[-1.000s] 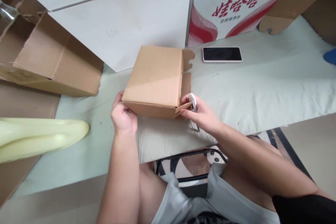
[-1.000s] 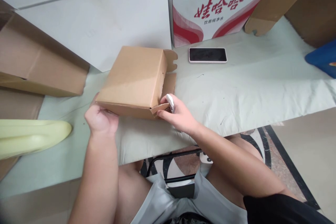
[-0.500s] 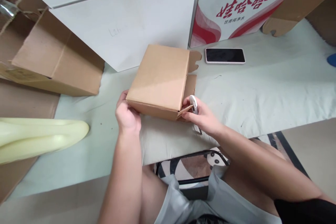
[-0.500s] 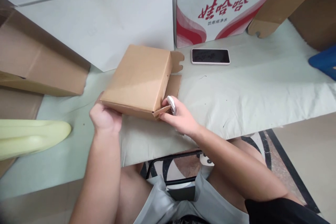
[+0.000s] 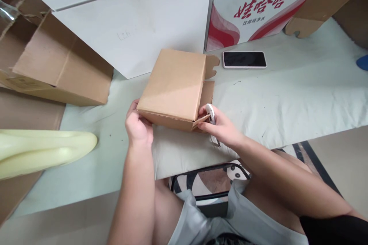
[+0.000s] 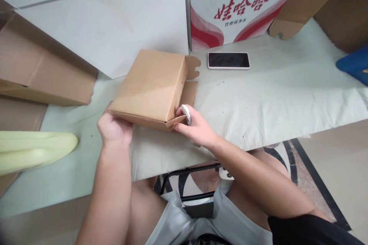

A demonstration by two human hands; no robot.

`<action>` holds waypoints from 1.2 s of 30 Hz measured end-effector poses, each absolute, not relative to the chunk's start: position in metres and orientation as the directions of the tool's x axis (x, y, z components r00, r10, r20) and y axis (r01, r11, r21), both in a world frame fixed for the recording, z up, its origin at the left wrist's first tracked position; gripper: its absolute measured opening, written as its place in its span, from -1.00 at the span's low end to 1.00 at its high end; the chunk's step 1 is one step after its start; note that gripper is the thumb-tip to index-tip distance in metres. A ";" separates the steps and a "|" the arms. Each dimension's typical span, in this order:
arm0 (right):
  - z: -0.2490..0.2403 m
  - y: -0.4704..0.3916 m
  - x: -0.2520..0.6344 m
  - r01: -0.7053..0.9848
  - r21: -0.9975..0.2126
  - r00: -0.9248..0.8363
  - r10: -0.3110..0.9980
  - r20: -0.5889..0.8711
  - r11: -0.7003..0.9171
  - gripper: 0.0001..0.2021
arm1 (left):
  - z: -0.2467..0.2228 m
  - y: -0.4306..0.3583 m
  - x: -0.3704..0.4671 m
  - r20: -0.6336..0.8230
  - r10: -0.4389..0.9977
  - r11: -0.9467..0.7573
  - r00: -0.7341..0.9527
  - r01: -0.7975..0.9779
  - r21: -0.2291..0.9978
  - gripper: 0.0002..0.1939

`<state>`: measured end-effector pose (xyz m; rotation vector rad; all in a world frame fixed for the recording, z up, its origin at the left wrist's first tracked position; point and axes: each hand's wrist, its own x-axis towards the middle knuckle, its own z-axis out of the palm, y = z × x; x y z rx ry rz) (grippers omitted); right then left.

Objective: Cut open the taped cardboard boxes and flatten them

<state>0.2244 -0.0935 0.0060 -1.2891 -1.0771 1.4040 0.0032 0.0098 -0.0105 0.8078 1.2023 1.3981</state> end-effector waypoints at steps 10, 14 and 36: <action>0.004 -0.093 0.224 -0.057 -0.974 -0.026 0.976 -0.218 -0.219 -0.73 | -0.008 0.010 0.005 -0.149 0.964 0.073 -0.220 -0.322 0.944 -0.77; 0.002 -0.094 0.225 -0.078 -0.975 -0.036 0.978 -0.208 -0.210 -0.72 | -0.010 0.010 0.004 -0.156 0.962 0.077 -0.225 -0.323 0.943 -0.76; 0.004 -0.093 0.226 -0.054 -0.982 -0.028 0.983 -0.182 -0.183 -0.74 | -0.019 0.011 -0.001 -0.139 0.977 0.085 -0.162 -0.305 0.948 -0.81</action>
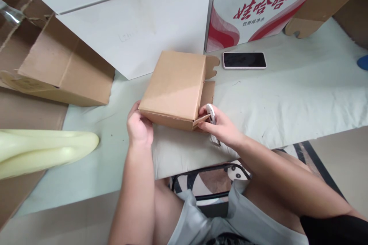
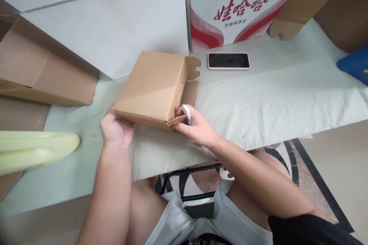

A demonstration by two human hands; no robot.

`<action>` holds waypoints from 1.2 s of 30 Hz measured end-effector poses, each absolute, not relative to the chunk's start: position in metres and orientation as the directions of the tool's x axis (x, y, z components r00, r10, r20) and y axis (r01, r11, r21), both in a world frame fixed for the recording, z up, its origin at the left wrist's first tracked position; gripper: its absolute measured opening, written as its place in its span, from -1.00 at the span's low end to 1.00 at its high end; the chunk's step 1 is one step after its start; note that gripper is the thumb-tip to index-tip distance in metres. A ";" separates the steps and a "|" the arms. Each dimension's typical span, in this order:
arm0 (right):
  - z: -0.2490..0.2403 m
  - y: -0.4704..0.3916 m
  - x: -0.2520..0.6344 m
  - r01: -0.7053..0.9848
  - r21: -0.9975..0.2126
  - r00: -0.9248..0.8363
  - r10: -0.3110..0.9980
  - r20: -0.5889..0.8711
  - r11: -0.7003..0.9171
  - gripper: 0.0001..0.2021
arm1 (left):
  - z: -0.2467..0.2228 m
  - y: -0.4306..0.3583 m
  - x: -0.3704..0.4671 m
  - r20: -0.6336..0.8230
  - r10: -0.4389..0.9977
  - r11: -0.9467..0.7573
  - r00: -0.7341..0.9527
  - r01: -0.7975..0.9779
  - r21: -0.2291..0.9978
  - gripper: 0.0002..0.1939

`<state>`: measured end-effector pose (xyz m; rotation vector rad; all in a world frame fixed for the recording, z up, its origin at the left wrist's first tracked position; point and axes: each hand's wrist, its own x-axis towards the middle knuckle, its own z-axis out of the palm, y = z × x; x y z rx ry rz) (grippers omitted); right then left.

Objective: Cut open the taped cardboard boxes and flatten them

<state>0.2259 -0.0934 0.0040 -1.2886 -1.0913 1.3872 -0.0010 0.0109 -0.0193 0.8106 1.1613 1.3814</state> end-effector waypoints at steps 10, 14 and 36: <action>0.008 -0.094 0.228 -0.124 -0.968 0.001 0.975 -0.220 -0.218 -0.76 | -0.023 0.008 0.007 -0.193 0.978 0.166 -0.080 -0.261 0.951 -0.74; 0.010 -0.095 0.227 -0.177 -0.962 0.059 0.973 -0.223 -0.209 -0.77 | -0.023 0.008 0.003 -0.120 0.992 0.106 -0.040 -0.257 0.961 -0.76; 0.013 -0.096 0.231 -0.270 -0.948 0.060 0.980 -0.191 -0.168 -0.79 | -0.006 -0.001 0.003 -0.021 0.995 0.047 0.095 -0.276 0.960 -0.49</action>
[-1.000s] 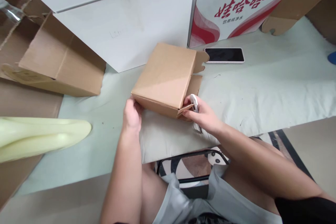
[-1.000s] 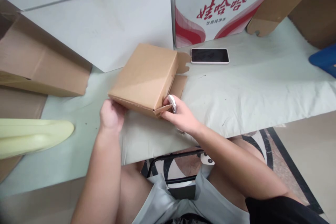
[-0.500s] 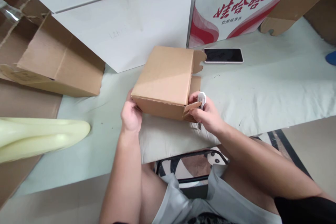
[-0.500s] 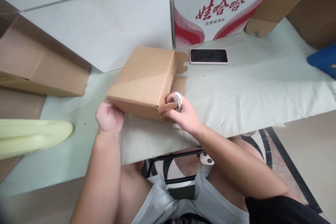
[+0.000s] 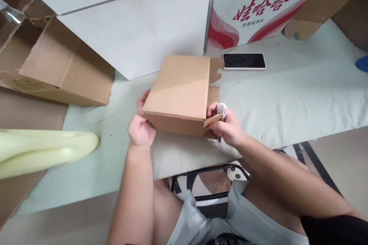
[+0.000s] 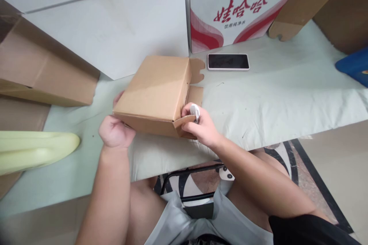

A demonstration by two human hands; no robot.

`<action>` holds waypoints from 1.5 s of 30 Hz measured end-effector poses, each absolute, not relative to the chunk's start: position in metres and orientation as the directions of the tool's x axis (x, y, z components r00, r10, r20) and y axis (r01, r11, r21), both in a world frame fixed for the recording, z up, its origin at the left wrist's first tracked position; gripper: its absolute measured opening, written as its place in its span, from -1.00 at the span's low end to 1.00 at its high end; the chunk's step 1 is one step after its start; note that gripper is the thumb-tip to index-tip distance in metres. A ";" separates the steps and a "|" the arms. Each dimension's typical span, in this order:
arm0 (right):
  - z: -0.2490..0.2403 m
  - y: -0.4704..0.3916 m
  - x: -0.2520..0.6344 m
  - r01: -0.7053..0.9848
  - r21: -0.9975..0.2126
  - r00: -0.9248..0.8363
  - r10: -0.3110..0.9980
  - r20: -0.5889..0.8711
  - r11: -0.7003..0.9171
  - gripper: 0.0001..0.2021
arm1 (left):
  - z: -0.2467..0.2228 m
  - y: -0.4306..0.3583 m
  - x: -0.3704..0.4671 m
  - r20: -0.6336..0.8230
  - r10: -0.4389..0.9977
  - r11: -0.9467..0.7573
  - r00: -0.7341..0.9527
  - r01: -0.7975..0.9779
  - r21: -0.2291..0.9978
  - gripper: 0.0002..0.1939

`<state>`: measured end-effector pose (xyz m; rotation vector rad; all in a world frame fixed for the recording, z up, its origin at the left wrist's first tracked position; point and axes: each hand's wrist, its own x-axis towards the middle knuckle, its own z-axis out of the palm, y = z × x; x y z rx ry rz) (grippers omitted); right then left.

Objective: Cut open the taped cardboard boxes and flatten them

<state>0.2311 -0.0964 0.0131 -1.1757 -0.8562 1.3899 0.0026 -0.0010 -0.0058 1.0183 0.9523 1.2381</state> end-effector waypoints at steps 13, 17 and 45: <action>0.000 -0.095 0.233 -0.288 -0.926 -0.004 0.967 -0.255 -0.245 -0.80 | -0.007 0.001 0.000 -0.088 0.993 0.105 0.077 -0.254 0.961 -0.52; -0.009 -0.095 0.233 -0.331 -0.918 0.044 0.968 -0.245 -0.217 -0.72 | -0.005 0.000 0.001 -0.097 0.992 0.113 0.080 -0.237 0.965 -0.43; 0.003 -0.089 0.228 -0.500 -0.789 0.128 0.870 -0.476 -0.358 -0.70 | -0.004 -0.005 -0.009 -0.124 0.978 0.158 0.166 -0.211 0.965 -0.44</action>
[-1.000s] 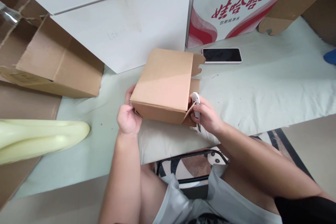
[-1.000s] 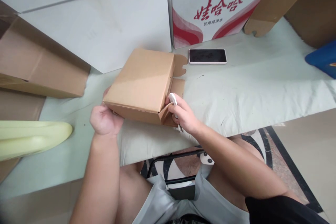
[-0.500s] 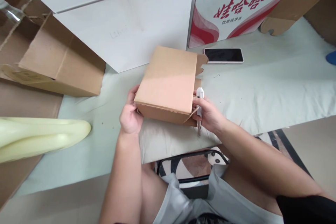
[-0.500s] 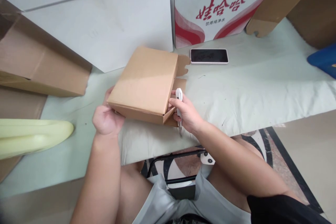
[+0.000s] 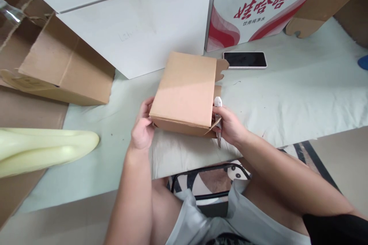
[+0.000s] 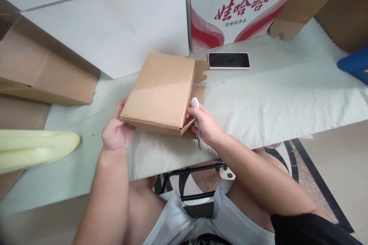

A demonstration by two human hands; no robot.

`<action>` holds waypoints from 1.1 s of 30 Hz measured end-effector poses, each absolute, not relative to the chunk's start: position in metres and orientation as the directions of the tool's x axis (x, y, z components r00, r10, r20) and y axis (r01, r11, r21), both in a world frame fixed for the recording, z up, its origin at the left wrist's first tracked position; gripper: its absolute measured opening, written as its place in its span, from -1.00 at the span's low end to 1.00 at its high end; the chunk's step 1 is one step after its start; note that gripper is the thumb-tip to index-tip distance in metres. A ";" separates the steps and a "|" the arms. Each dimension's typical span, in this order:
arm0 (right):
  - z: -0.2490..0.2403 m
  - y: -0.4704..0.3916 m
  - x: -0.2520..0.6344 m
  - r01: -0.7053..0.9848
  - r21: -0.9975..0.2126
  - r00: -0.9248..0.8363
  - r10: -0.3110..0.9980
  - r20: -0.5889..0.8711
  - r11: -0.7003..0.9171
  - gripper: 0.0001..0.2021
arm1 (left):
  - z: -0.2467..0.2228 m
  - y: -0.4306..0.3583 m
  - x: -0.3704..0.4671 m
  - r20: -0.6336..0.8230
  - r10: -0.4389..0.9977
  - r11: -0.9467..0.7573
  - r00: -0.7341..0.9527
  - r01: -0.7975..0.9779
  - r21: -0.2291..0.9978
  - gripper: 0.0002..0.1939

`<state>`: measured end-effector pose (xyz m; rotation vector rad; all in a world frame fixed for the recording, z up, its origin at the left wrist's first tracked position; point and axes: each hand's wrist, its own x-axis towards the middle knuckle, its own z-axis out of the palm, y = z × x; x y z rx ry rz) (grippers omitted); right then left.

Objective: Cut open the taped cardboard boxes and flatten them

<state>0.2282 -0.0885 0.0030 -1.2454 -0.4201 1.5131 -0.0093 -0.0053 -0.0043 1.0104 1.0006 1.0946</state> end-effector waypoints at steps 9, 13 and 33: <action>0.001 -0.087 0.226 -0.509 -0.785 0.158 0.858 -0.488 -0.353 -0.69 | -0.001 -0.002 -0.004 -0.081 0.980 0.123 0.181 -0.234 0.964 -0.49; 0.002 -0.087 0.225 -0.504 -0.791 0.174 0.857 -0.486 -0.346 -0.72 | -0.004 0.001 -0.005 -0.004 0.976 0.059 0.219 -0.243 0.968 -0.51; -0.002 -0.089 0.226 -0.465 -0.843 0.203 0.894 -0.400 -0.271 -0.63 | -0.024 0.001 0.007 0.494 0.869 -0.495 -0.036 -0.076 0.865 -0.61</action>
